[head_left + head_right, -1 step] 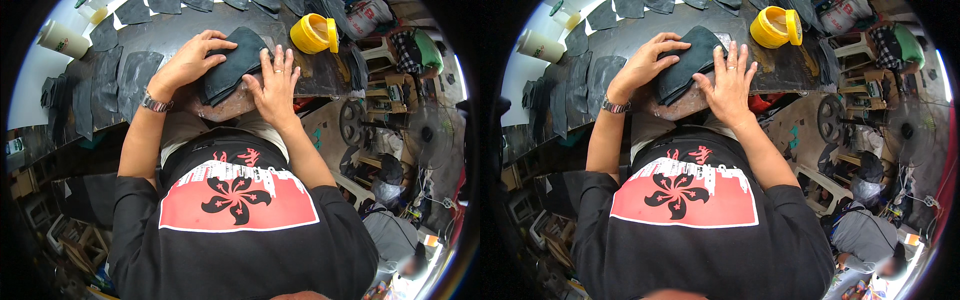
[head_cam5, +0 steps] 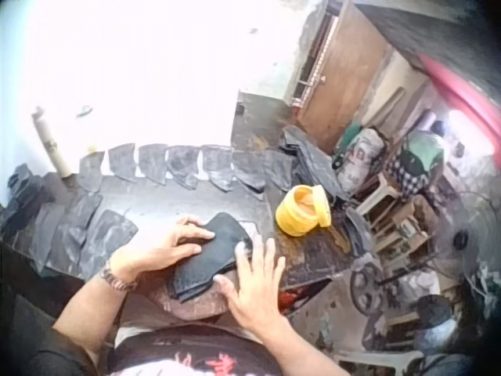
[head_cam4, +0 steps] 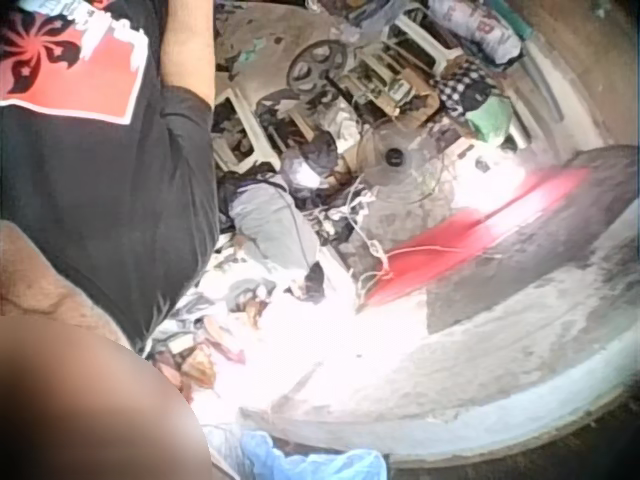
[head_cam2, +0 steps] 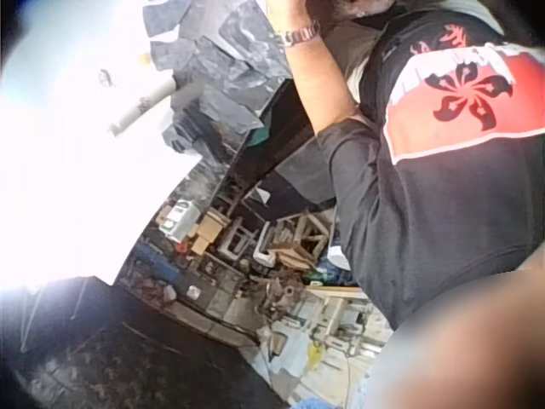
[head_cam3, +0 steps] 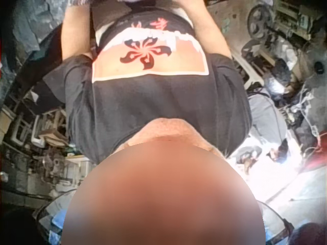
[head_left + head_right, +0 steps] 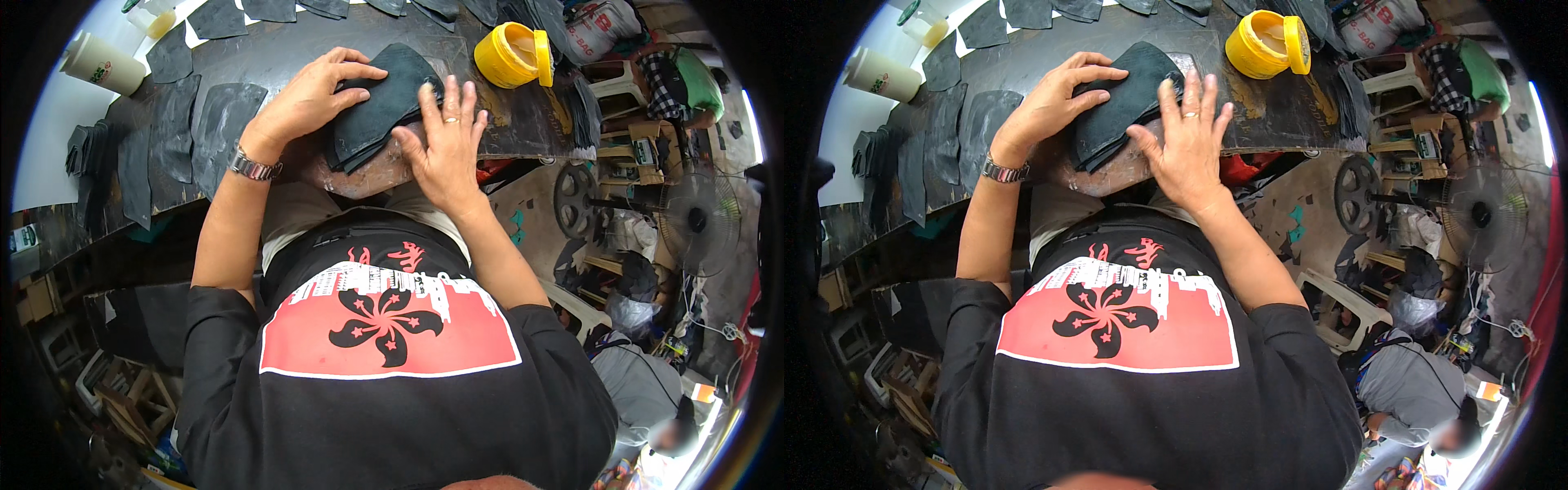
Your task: The person repeatedly applies a white paste from a yellow container onto dark leather pieces using their right hand, then presses the pieces together with both hands. The person handles multiple leather pieces one at a time, spreading the paste and pressing them on a workbench.
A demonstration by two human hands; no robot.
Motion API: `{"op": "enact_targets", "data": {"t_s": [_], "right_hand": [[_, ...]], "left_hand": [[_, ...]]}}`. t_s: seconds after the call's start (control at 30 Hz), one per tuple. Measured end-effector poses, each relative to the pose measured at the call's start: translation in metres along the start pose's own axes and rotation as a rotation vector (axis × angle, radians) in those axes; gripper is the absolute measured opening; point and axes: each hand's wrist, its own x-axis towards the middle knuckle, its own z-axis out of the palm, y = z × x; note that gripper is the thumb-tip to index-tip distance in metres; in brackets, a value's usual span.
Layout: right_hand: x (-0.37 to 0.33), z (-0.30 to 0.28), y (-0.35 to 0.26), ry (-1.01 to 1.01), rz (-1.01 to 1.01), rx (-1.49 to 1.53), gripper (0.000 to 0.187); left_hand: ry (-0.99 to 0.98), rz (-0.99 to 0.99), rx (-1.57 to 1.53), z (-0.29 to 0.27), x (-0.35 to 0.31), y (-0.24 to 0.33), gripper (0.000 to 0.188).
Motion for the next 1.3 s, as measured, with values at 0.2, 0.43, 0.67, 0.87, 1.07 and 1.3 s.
{"op": "enact_targets", "data": {"t_s": [0.2, 0.43, 0.67, 0.87, 1.07, 1.3], "right_hand": [[0.003, -0.010, 0.012, 0.078, 0.028, -0.044, 0.073], [0.024, -0.005, 0.028, -0.031, 0.011, -0.080, 0.081], [0.023, -0.014, 0.018, -0.170, -0.135, -0.272, 0.071], [0.008, -0.010, -0.016, -0.169, -0.242, -0.204, 0.071], [-0.005, -0.006, -0.040, -0.168, -0.338, -0.188, 0.073], [-0.005, -0.020, -0.058, -0.225, -0.437, 0.047, 0.060]], "left_hand": [[-0.092, -0.024, -0.025, -0.007, 0.003, -0.005, 0.038], [-0.171, 0.085, -0.007, -0.016, 0.011, -0.023, 0.041], [-0.144, 0.090, 0.057, -0.014, 0.011, -0.021, 0.040], [-0.166, 0.080, 0.123, -0.017, 0.014, -0.018, 0.040], [-0.212, 0.167, 0.092, -0.024, 0.020, -0.018, 0.040], [-0.130, 0.087, 0.110, -0.018, 0.018, -0.022, 0.040]]}}
